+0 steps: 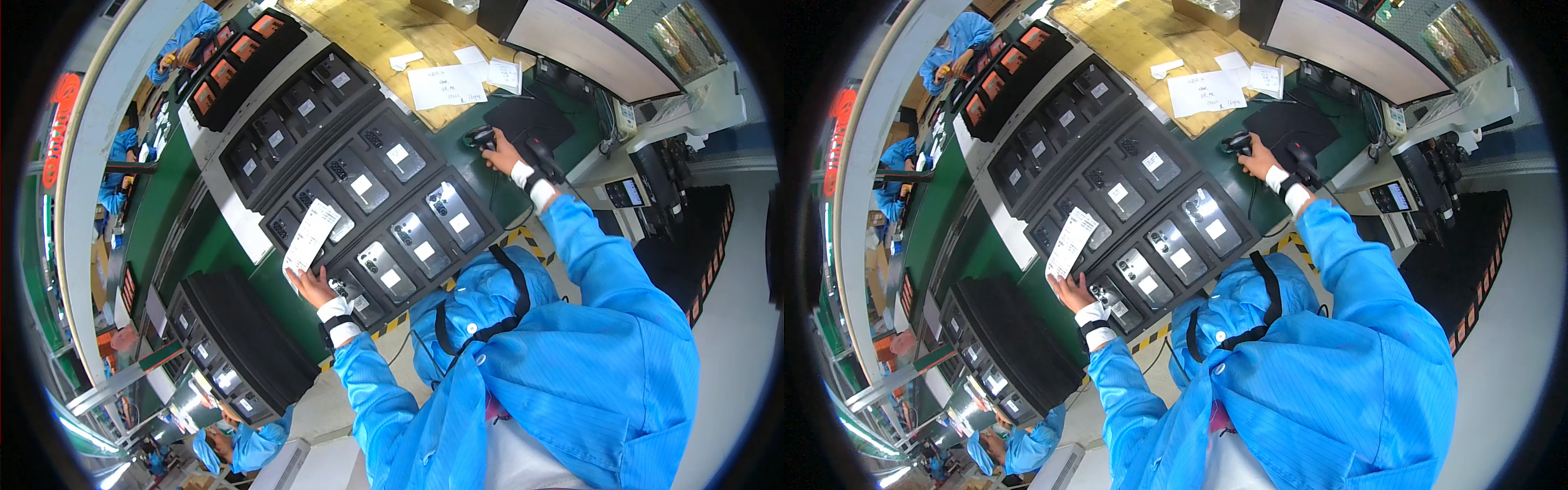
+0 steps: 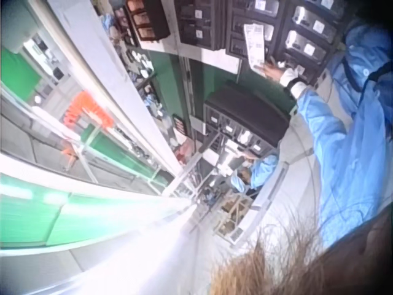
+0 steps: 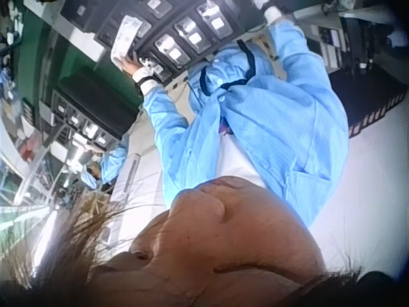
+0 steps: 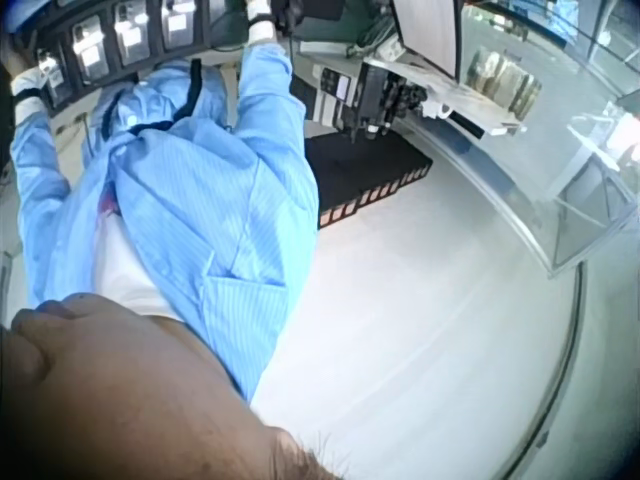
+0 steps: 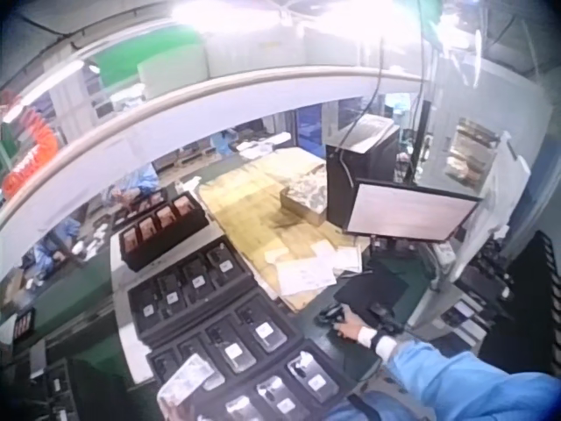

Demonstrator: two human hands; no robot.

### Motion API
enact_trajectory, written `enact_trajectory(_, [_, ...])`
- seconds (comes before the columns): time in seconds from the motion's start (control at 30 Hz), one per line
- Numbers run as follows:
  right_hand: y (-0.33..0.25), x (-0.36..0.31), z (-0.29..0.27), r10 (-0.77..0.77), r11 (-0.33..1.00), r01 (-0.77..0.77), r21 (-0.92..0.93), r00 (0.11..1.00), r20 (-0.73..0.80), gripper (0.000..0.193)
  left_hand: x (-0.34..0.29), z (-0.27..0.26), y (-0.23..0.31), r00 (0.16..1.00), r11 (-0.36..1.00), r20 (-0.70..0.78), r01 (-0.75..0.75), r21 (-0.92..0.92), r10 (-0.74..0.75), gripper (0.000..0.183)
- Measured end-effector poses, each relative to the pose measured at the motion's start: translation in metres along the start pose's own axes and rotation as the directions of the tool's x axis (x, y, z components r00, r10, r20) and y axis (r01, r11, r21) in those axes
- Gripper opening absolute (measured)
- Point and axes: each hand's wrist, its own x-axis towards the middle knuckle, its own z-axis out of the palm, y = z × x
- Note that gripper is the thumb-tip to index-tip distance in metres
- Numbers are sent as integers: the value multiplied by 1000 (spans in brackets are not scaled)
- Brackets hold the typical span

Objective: Scanning a barcode on a paper slip and then applying labels to mobile phones in an assembly line.

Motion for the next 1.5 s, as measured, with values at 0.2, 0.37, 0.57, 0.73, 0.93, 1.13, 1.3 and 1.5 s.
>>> enact_trajectory(0.2, [-25, -130, 11, -109, 994, 97, 60, 958, 264, 78, 8, -13, -19, 1000, 998, -14, -24, 56, 25, 60])
enact_trajectory(0.37, [-41, -180, 19, -45, 988, 101, -121, 916, 399, 72, 4, -11, -15, 1000, 998, -6, -18, 58, 18, 61])
enact_trajectory(0.57, [-30, -181, 38, -128, 938, 248, -243, 898, 421, 75, -2, -8, -13, 1000, 996, -15, -18, 82, 19, 62])
enact_trajectory(0.73, [-60, -192, 85, -197, 910, 376, -173, 761, 618, 74, 3, -14, -16, 1000, 995, 14, -21, 98, 20, 63])
enact_trajectory(0.93, [-72, -189, 111, -133, 870, 408, -276, 735, 665, 74, 1, -11, -15, 1000, 997, -11, -28, 66, 29, 63])
enact_trajectory(1.13, [-85, -200, 163, -206, 843, 515, -155, 575, 792, 76, 4, -10, -18, 1000, 999, -8, -13, 52, 14, 61])
enact_trajectory(1.3, [-98, -193, 183, -87, 847, 483, -221, 537, 839, 76, 2, -14, -17, 1000, 1000, -8, 4, 4, -4, 60])
enact_trajectory(1.5, [-112, -204, 215, -202, 809, 582, -88, 415, 887, 80, 3, -17, -14, 1000, 999, 9, 21, -33, -21, 58])
